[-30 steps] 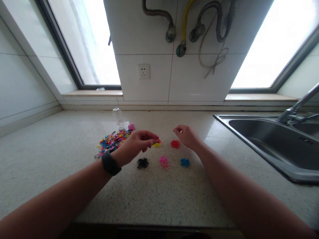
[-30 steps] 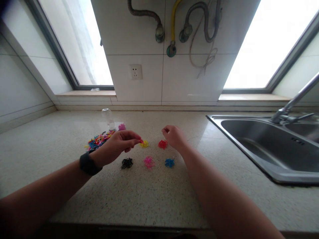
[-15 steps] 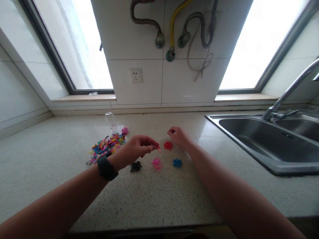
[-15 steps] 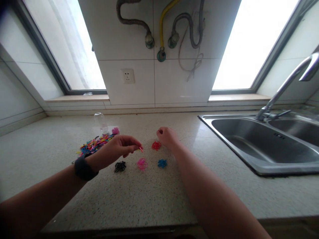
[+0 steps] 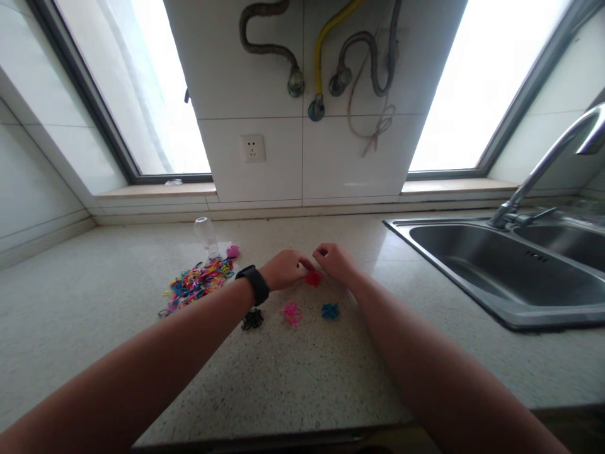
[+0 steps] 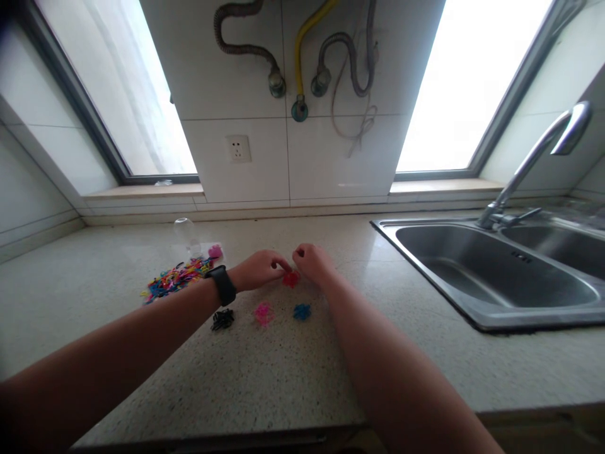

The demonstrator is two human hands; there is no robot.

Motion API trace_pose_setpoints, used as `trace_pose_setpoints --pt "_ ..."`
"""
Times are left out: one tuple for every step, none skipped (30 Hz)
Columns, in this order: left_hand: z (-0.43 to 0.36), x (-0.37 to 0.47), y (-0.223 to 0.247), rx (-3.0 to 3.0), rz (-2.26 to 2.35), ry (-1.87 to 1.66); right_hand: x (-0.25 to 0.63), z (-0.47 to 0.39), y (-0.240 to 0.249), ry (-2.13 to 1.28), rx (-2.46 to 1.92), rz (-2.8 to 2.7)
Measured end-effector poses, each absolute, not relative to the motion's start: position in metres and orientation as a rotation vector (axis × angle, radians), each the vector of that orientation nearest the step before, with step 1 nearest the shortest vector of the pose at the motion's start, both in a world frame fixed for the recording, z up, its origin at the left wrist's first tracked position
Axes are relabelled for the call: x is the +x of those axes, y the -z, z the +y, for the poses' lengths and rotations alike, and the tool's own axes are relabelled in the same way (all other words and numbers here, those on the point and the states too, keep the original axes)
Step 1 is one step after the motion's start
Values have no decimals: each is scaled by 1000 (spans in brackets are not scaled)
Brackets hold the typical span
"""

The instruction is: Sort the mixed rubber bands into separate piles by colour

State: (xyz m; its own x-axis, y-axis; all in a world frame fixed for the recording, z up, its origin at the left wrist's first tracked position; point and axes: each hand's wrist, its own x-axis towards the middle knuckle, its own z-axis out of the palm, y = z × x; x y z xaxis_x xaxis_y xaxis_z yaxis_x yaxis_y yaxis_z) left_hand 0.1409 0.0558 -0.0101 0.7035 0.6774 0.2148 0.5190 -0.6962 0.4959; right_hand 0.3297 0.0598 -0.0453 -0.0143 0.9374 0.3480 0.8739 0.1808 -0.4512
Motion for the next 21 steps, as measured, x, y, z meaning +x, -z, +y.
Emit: trace_pose_setpoints --pt "57 142 12 2530 931 -547 330 60 45 -148 -1694 -1894" --pt "58 142 13 2545 936 -556 329 60 46 -151 -1692 -1895" --pt "57 141 14 2557 940 -571 329 60 46 -151 -1689 -1895" --pt "55 141 13 2565 941 -591 329 60 46 -150 -1687 -1896" --pt "52 139 11 2570 939 -613 329 60 46 -148 -1683 -1896" --pt "46 138 8 2572 936 -635 329 60 46 -148 -1680 -1898" --pt "39 136 4 2574 929 -654 329 60 46 -150 -1677 -1900" --pt "29 135 0 2574 919 -669 329 60 47 -154 -1675 -1902" --pt "18 133 -4 2576 905 -675 329 60 47 -158 -1674 -1903" --pt "4 131 -7 2576 881 -675 330 60 47 -162 -1673 -1903" --pt "-12 129 -10 2576 855 -670 330 60 47 -164 -1671 -1901" --pt "-28 127 -12 2571 822 -664 330 60 48 -165 -1667 -1899" --pt "-45 125 -12 2537 754 -652 330 60 48 -166 -1661 -1897" --pt "-61 123 -10 2501 674 -617 330 60 48 -166 -1655 -1896" --pt "-77 121 -7 2479 595 -571 330 61 48 -167 -1651 -1894" --pt "-91 119 -3 2457 513 -521 330 61 48 -169 -1648 -1894" --pt "-102 116 2 2415 441 -472 330 61 48 -170 -1648 -1892" --pt "-111 114 8 2378 380 -445 330 61 48 -170 -1649 -1892" --pt "-118 111 13 2366 335 -430 330 62 48 -170 -1652 -1890" --pt "-122 109 18 2367 317 -435 330 62 48 -169 -1654 -1889" --pt "-124 107 22 2372 312 -448 330 62 47 -170 -1657 -1888"
